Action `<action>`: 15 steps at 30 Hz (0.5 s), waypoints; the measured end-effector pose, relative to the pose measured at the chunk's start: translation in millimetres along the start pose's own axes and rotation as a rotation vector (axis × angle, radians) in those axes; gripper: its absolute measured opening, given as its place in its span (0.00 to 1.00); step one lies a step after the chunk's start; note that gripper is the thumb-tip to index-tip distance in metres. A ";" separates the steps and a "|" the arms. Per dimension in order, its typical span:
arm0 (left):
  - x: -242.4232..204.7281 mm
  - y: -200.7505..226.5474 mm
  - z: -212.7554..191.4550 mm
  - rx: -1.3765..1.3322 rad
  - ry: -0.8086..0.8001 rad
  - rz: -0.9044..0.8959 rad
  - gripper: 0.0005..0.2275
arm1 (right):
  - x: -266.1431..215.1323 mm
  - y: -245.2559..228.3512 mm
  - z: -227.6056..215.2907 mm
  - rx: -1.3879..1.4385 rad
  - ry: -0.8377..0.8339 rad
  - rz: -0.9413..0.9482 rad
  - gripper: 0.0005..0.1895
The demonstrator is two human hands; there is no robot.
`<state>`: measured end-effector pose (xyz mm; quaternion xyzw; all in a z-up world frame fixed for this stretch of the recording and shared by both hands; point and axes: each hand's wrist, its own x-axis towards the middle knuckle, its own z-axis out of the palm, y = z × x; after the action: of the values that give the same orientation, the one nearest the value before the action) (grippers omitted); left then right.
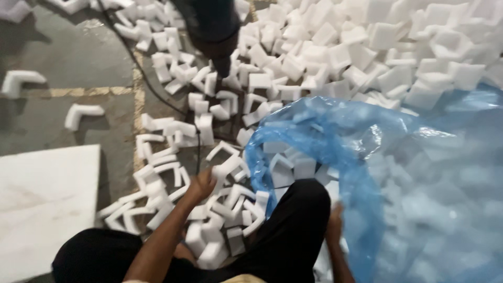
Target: The person sits on the floor and uses a hot wire cutter to slice rectangular blocks of white foam into smaller pieces. They repeatedly pick up foam blocks, cut them, and place the resulting pieces into a large blue plastic bag.
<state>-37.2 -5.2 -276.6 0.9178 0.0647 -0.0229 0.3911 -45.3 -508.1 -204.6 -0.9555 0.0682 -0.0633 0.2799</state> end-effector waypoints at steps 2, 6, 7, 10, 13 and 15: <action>15.3 28.0 -17.0 -0.335 0.218 0.190 0.25 | 38.4 -29.0 -23.0 0.185 0.289 -0.189 0.22; 17.6 109.5 -75.2 -1.030 0.184 0.302 0.25 | 77.3 -149.0 -89.1 0.584 0.340 -0.481 0.22; 7.4 129.2 -90.2 -1.019 0.219 0.269 0.21 | 80.2 -185.4 -95.8 0.618 0.303 -0.593 0.25; -6.3 178.6 -134.2 -1.056 0.284 0.193 0.13 | 86.3 -283.8 -83.0 0.650 0.014 -0.589 0.25; -30.5 211.2 -168.8 -1.200 0.262 0.161 0.15 | 90.2 -355.8 -42.8 0.565 -0.372 -0.609 0.22; -43.4 225.5 -189.2 -1.230 0.209 0.241 0.21 | 87.5 -385.3 -17.2 0.785 -0.327 -0.858 0.20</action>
<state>-50.9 -27.8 19.7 0.5234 0.0000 0.1524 0.8383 74.5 -210.4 26.4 -0.7202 -0.3959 -0.0432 0.5680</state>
